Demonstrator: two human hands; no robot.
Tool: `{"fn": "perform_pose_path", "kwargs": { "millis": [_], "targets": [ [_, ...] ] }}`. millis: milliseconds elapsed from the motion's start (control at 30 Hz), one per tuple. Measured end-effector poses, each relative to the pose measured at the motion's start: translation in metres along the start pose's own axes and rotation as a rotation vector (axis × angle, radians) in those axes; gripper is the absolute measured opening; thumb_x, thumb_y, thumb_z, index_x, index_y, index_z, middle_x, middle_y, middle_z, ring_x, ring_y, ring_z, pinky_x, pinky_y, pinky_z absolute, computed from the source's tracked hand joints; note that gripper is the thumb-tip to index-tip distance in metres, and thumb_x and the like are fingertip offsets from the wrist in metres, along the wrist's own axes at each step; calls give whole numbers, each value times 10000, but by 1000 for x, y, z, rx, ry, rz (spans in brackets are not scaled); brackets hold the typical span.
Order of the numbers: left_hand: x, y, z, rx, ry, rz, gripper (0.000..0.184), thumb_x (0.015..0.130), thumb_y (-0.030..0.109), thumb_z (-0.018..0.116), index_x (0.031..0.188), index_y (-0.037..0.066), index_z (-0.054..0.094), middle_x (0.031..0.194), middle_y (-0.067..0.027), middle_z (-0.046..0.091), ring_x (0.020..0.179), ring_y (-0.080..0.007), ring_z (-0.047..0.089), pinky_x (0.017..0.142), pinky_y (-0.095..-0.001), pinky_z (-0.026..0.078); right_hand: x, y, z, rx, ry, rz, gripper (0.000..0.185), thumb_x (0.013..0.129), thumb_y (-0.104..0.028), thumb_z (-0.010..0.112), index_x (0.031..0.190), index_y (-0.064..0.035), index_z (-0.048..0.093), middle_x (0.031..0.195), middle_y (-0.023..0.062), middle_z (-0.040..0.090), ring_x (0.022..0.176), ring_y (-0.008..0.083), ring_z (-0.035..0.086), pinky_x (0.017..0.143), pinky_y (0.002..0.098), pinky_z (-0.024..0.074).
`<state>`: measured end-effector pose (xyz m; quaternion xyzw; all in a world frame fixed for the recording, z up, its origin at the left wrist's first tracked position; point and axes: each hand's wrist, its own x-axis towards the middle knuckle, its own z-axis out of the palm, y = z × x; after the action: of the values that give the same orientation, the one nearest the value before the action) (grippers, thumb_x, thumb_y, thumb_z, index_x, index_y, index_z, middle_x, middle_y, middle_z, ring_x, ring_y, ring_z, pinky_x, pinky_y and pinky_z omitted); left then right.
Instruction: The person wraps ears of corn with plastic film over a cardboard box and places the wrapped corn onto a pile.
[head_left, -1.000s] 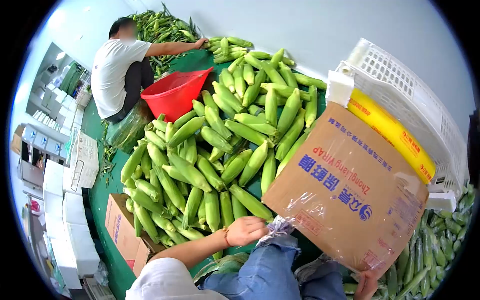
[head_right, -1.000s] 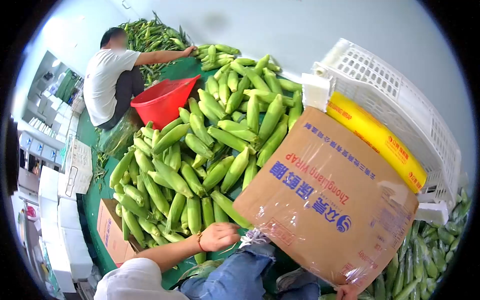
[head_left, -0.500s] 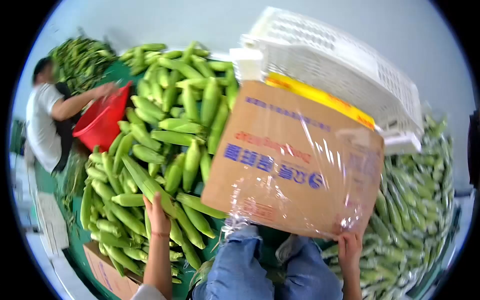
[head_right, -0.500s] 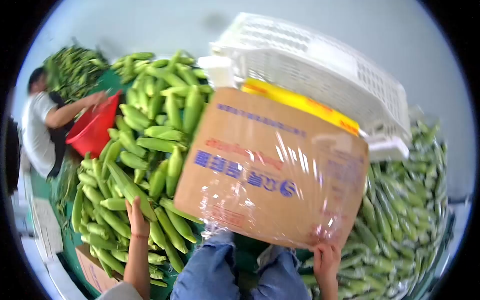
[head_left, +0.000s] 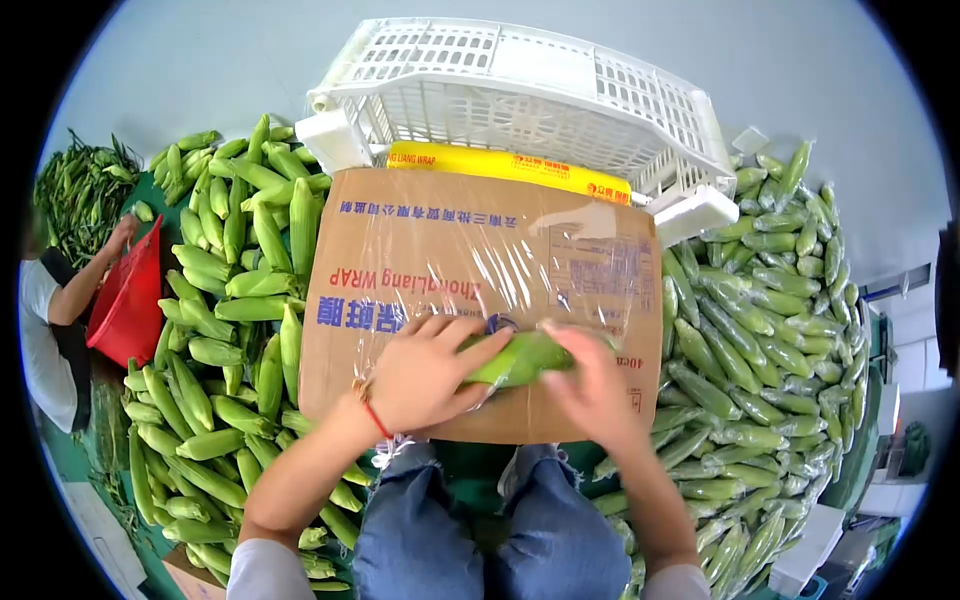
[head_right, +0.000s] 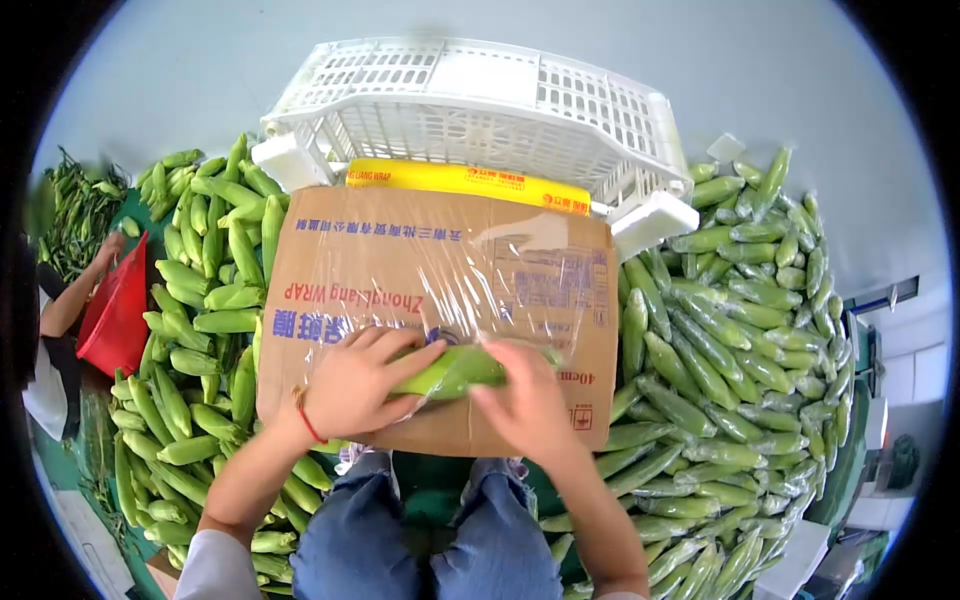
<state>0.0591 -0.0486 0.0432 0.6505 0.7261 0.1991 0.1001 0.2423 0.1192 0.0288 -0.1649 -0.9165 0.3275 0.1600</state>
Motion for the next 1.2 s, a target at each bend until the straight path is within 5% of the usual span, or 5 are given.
{"fn": "perform_pose_path", "kwargs": {
  "millis": [333,533,767,900,1200],
  "targets": [
    [-38,-64,-38,-338,496,-456,109,813,44,681,921,29,684,956,-141,675,829,-297,669,768,-375,546,41,27,43,-261,232,-227,206,837,-293,629,893,-95,633,855,38,590,833,246,569,699,390,431],
    [77,-51,10,45,-320,-273,255,843,231,618,967,14,669,813,-217,645,774,-407,617,720,-457,508,46,34,42,-319,165,-174,212,861,-291,606,773,-98,621,767,51,604,673,257,609,529,395,509],
    [-30,40,19,57,-159,-181,758,890,441,565,1440,-31,342,1470,-254,366,1386,-372,347,1120,-542,271,22,-27,12,-253,-584,311,284,894,-340,599,930,-59,602,1016,156,676,796,309,674,616,406,557],
    [40,-49,25,275,141,-222,804,884,396,595,1468,-44,263,1526,-246,268,1414,-348,297,1149,-476,254,21,-6,26,-264,58,-348,528,790,-305,715,1216,-54,530,1332,118,506,1129,304,541,929,473,467],
    [134,-128,0,199,-326,-117,737,766,287,740,1315,-95,432,1430,-249,388,1289,-368,439,1067,-391,396,121,22,46,-402,-200,-417,645,670,-416,788,1138,-55,529,950,95,610,885,271,634,721,429,534]
  ]
}}
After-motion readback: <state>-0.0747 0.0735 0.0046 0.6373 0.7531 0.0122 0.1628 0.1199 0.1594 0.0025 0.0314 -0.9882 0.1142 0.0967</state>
